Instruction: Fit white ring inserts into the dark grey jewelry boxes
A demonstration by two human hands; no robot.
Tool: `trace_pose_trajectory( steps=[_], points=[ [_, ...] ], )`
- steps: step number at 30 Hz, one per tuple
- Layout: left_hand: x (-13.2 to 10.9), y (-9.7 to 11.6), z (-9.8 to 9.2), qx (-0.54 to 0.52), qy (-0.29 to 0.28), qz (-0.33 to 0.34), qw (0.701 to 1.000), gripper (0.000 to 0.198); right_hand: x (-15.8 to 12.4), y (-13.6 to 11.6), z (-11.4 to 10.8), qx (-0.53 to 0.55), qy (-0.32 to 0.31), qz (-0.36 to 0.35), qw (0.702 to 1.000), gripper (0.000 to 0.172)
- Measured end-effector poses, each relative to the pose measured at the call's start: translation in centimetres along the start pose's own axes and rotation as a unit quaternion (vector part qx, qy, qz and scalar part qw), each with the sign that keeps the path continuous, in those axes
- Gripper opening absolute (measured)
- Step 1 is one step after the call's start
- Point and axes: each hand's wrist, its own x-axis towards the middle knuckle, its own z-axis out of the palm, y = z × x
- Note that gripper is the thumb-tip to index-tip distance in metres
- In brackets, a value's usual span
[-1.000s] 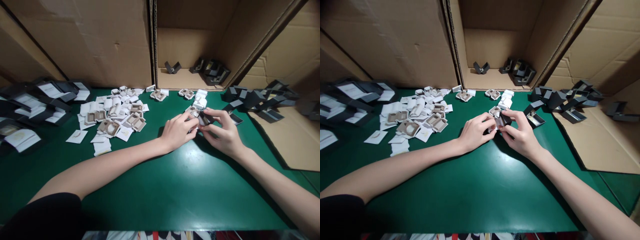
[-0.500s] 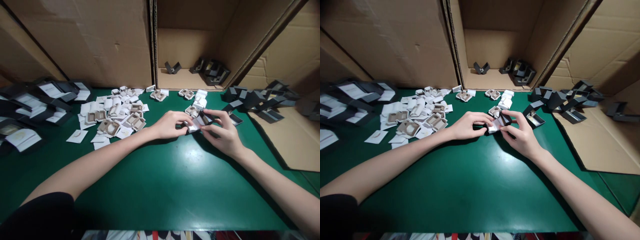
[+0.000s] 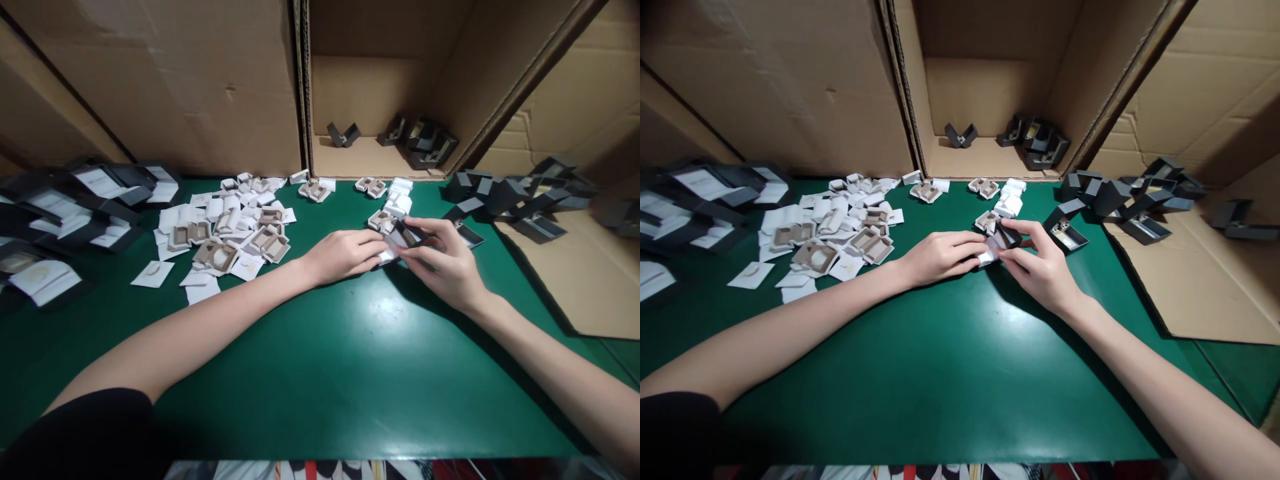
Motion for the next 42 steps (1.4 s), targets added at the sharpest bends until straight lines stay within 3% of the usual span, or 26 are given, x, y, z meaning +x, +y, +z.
trace_pose_trajectory(
  steps=[5, 12, 20, 26, 33, 42],
  points=[
    [0.0, 0.3, 0.0, 0.173, -0.014, 0.055, 0.983, 0.031, -0.1, 0.0, 0.1, 0.005, 0.002, 0.013, 1.0, 0.012],
    [0.2, 0.8, -0.2, 0.215, 0.029, 0.114, 0.97, 0.032, 0.2, -0.3, -0.1, 0.0, -0.004, 0.008, 1.0, 0.011],
    [0.1, 2.1, -0.3, 0.205, -0.025, 0.072, 0.976, 0.033, 0.3, -0.4, -0.2, -0.012, -0.018, 0.015, 1.0, 0.01],
    [0.4, 4.2, -0.7, 0.257, -0.072, 0.061, 0.962, 0.029, 0.4, -0.1, -0.1, -0.043, -0.009, 0.003, 0.999, 0.013],
    [0.1, 6.8, 0.5, 0.269, -0.075, 0.03, 0.96, 0.033, -0.1, 0.3, 0.3, -0.026, -0.016, 0.054, 0.998, 0.017],
    [0.4, 6.6, 0.6, 0.272, -0.072, 0.031, 0.959, 0.032, 0.3, -1.1, 0.5, -0.148, -0.078, 0.083, 0.982, 0.012]
  ],
)
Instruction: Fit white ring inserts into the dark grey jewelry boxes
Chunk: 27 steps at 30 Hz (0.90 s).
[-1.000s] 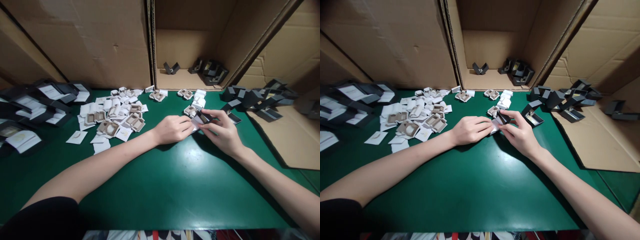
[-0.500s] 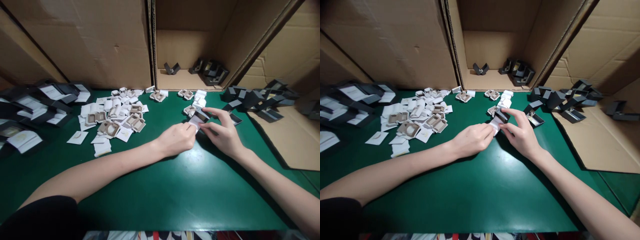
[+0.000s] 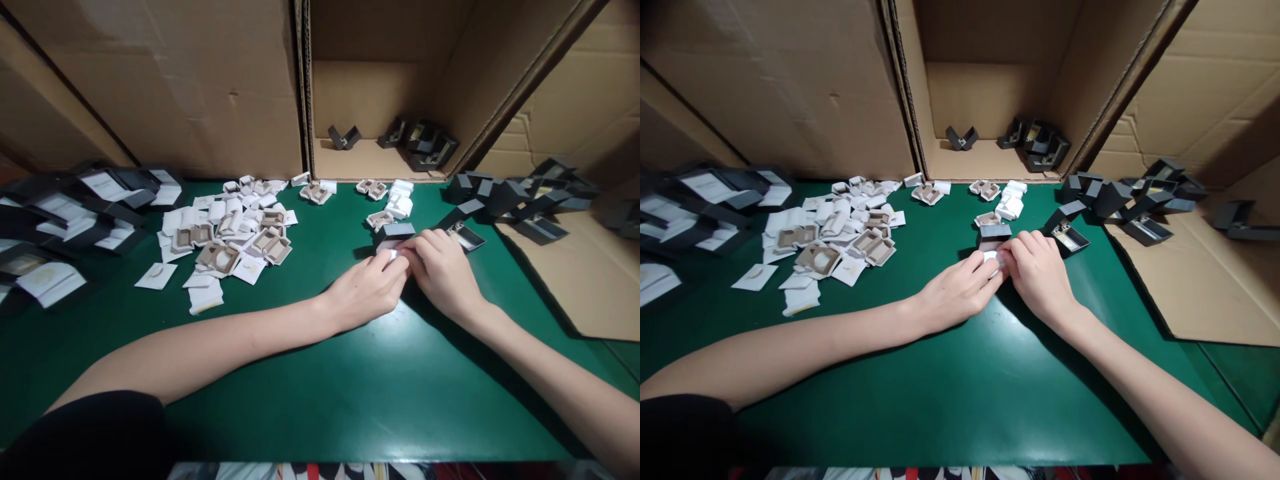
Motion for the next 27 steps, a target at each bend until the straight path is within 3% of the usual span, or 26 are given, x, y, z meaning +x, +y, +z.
trace_pose_trajectory(
  steps=[10, 18, 27],
  points=[
    [-0.2, 0.1, 0.4, 0.015, 0.036, -0.015, 0.999, 0.027, 0.2, -0.2, -0.2, 0.052, -0.009, 0.02, 0.998, 0.019],
    [-0.3, 0.8, -0.1, 0.04, 0.011, -0.113, 0.993, 0.029, 0.0, 0.2, -0.1, 0.057, -0.063, 0.057, 0.995, 0.02],
    [-0.4, 1.3, -0.2, 0.049, -0.005, -0.133, 0.99, 0.031, 0.1, 0.3, 0.1, 0.01, -0.069, 0.041, 0.997, 0.024]
  ],
)
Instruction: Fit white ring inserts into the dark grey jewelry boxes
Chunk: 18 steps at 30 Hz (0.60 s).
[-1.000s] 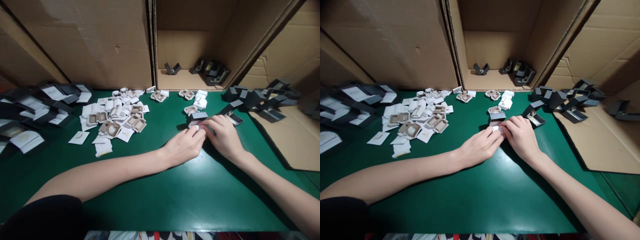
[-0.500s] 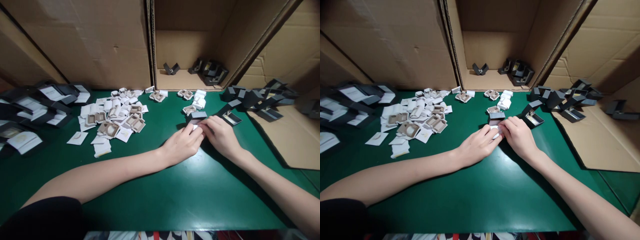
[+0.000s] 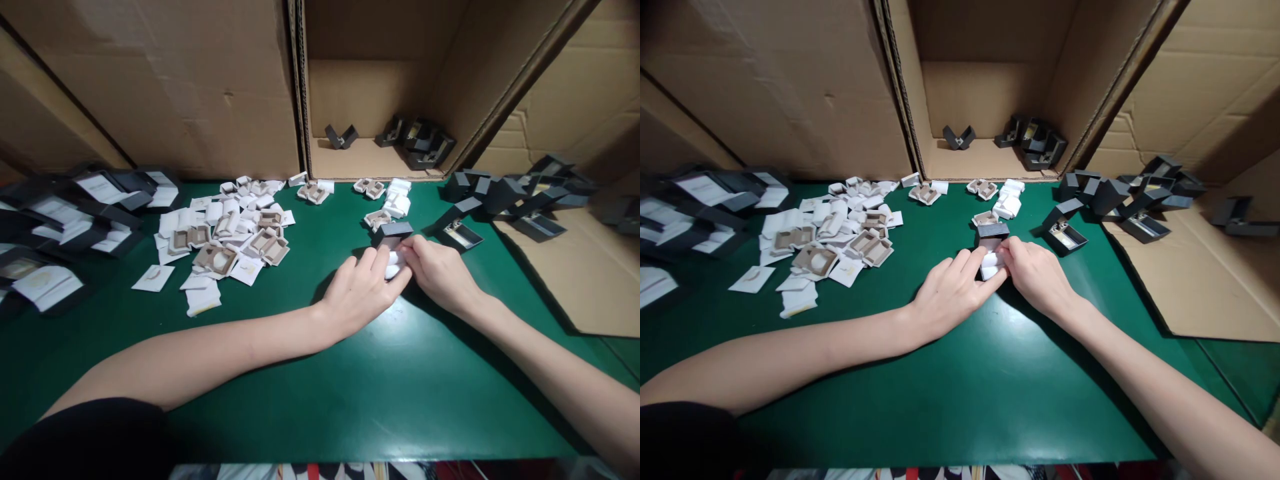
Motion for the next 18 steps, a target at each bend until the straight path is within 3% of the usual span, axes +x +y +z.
trace_pose_trajectory(
  steps=[9, 18],
  points=[
    [0.09, -0.2, 0.58, -0.004, -0.013, 0.003, 1.0, 0.039, -0.38, 0.06, -0.02, 0.074, 0.042, -0.015, 0.996, 0.019],
    [0.04, -0.37, 0.0, -0.015, 0.015, 0.024, 0.999, 0.03, -0.24, 0.15, -0.25, 0.052, 0.024, -0.033, 0.998, 0.022]
  ],
)
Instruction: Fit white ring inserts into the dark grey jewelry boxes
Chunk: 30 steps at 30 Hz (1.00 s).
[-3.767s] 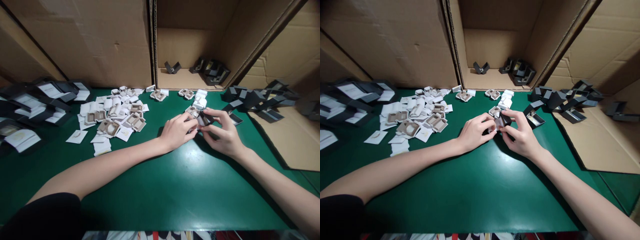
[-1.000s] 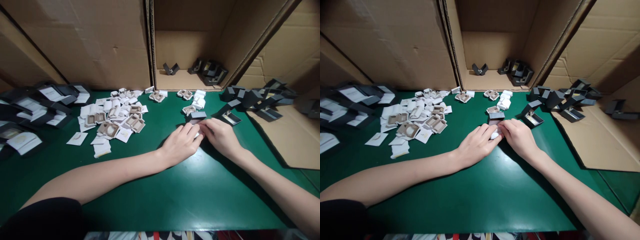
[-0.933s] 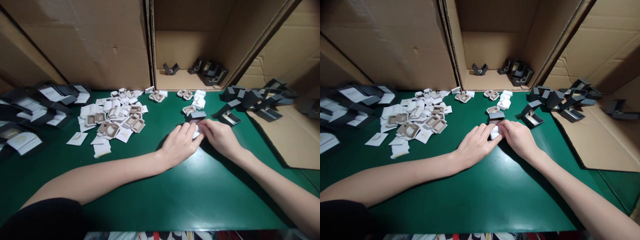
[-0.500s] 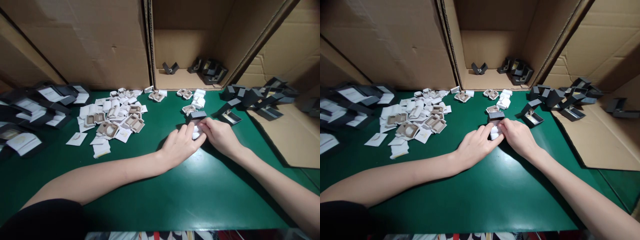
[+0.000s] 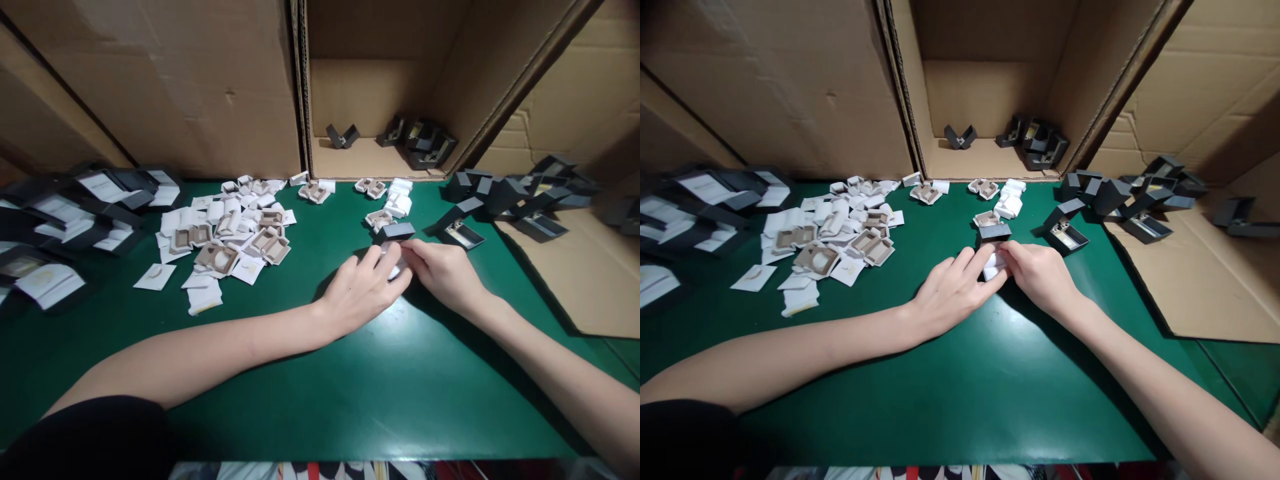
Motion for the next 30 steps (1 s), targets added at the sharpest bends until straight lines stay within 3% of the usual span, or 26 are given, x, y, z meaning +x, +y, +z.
trace_pose_trajectory(
  steps=[4, 9, 19, 23, 26, 30],
  points=[
    [0.3, -0.2, 0.5, -0.016, 0.029, 0.05, 0.998, 0.026, -0.3, -0.1, 0.1, -0.002, 0.058, 0.0, 0.998, 0.021],
    [0.3, -0.4, 0.7, -0.032, 0.033, 0.058, 0.997, 0.027, -0.5, -0.1, -0.2, -0.039, 0.086, -0.006, 0.996, 0.021],
    [0.2, -0.2, 0.6, -0.001, 0.021, 0.071, 0.997, 0.031, -0.4, 0.8, -0.3, 0.018, 0.03, -0.04, 0.999, 0.025],
    [0.1, -0.3, 0.6, -0.02, 0.01, 0.061, 0.998, 0.031, -0.4, 0.9, -0.2, 0.036, 0.007, -0.013, 0.999, 0.023],
    [0.1, -0.4, 0.5, -0.028, 0.002, 0.05, 0.998, 0.03, -0.6, 1.0, 0.0, 0.026, 0.014, -0.001, 1.0, 0.023],
    [0.1, -0.4, 0.4, -0.028, 0.0, 0.048, 0.998, 0.03, -0.7, 1.1, 0.1, 0.008, 0.034, -0.036, 0.999, 0.025]
  ],
)
